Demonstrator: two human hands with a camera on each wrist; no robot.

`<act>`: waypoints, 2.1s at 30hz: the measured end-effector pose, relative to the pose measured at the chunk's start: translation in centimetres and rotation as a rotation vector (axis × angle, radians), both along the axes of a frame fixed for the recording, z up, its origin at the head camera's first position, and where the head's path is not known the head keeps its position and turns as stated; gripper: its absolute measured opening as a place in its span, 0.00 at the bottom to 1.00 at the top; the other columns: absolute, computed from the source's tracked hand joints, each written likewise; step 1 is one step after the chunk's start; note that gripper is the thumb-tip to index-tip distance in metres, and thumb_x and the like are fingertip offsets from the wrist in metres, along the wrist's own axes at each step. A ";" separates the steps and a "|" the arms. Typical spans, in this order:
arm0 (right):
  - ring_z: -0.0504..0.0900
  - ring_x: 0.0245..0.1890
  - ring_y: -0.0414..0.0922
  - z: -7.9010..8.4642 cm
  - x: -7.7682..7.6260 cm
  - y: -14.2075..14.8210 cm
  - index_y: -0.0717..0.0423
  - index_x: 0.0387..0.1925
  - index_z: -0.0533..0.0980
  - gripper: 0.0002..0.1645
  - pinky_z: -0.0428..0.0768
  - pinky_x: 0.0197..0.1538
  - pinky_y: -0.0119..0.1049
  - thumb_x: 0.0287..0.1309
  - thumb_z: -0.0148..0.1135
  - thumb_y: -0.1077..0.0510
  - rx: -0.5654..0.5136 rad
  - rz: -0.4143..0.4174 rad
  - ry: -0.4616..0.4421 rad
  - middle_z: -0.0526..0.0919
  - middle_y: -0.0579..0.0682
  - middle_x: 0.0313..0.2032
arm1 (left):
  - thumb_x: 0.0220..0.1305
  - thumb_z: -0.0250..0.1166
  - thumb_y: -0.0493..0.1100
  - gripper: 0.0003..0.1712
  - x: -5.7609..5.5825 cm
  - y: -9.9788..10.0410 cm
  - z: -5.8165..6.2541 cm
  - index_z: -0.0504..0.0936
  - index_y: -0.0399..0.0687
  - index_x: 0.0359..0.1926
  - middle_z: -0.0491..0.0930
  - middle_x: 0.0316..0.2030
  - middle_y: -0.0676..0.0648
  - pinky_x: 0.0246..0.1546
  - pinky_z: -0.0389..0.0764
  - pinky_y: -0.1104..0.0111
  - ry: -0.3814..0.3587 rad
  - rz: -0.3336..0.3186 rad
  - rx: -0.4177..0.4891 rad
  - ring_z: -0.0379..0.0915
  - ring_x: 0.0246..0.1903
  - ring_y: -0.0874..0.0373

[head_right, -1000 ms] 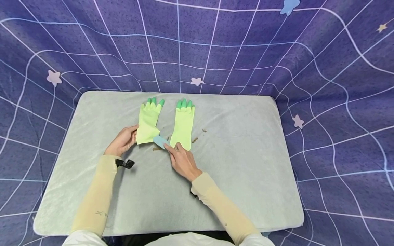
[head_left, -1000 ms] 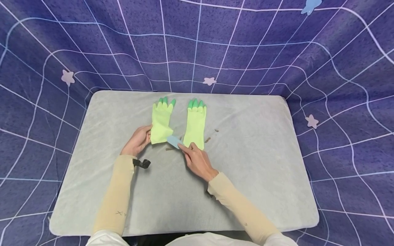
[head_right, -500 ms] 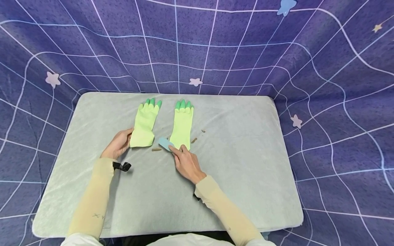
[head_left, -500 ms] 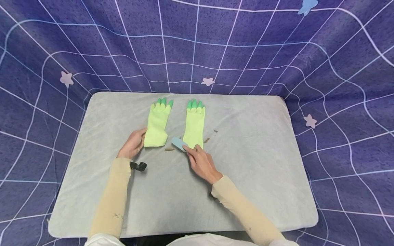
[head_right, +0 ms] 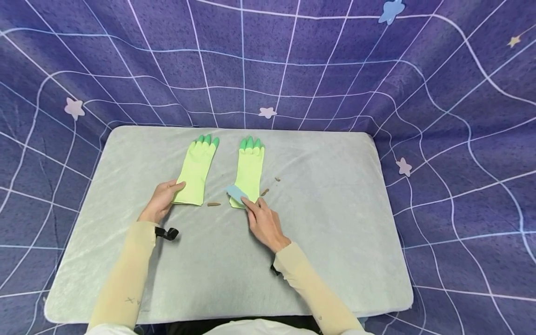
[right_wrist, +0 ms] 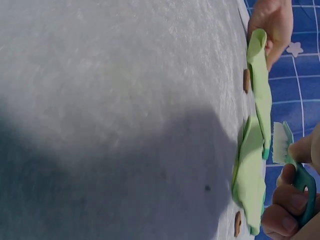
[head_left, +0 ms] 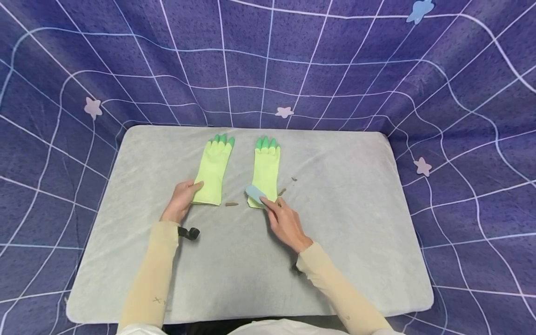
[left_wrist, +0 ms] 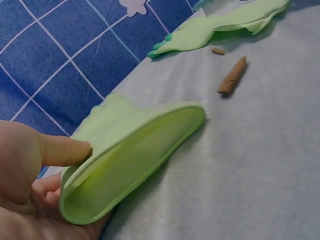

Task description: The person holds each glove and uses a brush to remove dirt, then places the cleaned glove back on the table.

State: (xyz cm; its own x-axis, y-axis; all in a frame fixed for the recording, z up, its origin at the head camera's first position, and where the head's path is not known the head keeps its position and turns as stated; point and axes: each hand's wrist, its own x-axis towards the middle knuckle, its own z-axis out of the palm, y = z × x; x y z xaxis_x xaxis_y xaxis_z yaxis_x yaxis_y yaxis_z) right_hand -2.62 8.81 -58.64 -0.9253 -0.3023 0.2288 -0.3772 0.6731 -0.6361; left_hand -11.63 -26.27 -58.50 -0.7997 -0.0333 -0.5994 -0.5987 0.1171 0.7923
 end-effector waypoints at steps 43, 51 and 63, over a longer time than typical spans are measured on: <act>0.65 0.25 0.49 -0.9 -1.6 11.9 0.47 0.75 0.75 0.26 0.66 0.27 0.43 0.81 0.57 0.57 -0.081 -0.439 -0.138 0.79 0.57 0.39 | 0.81 0.61 0.54 0.36 2.8 -0.2 -0.8 0.69 0.38 0.78 0.77 0.70 0.36 0.79 0.66 0.52 0.143 0.040 -0.273 0.73 0.70 0.42; 0.75 0.31 0.58 -1.0 -2.1 12.4 0.48 0.76 0.73 0.27 0.74 0.32 0.53 0.81 0.57 0.58 -0.104 -0.477 -0.155 0.82 0.62 0.49 | 0.81 0.62 0.53 0.36 3.2 -0.2 -0.8 0.67 0.39 0.79 0.78 0.69 0.37 0.78 0.66 0.53 0.162 0.039 -0.266 0.75 0.67 0.43; 0.68 0.25 0.51 -1.7 -4.0 13.7 0.62 0.67 0.74 0.20 0.66 0.30 0.41 0.82 0.55 0.58 -0.209 -0.592 -0.143 0.77 0.58 0.34 | 0.81 0.61 0.56 0.39 3.7 -0.4 -0.7 0.64 0.40 0.81 0.74 0.73 0.38 0.83 0.55 0.50 0.151 0.019 -0.246 0.64 0.76 0.43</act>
State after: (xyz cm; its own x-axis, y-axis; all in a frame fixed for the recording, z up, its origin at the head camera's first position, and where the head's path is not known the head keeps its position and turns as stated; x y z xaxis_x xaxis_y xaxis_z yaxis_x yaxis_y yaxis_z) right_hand -6.59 22.50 -60.30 -0.9477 0.3064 0.0898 0.1181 0.5978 -0.7929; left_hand -7.97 -26.67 -59.23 -0.8771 -0.1787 -0.4459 -0.4802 0.3073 0.8216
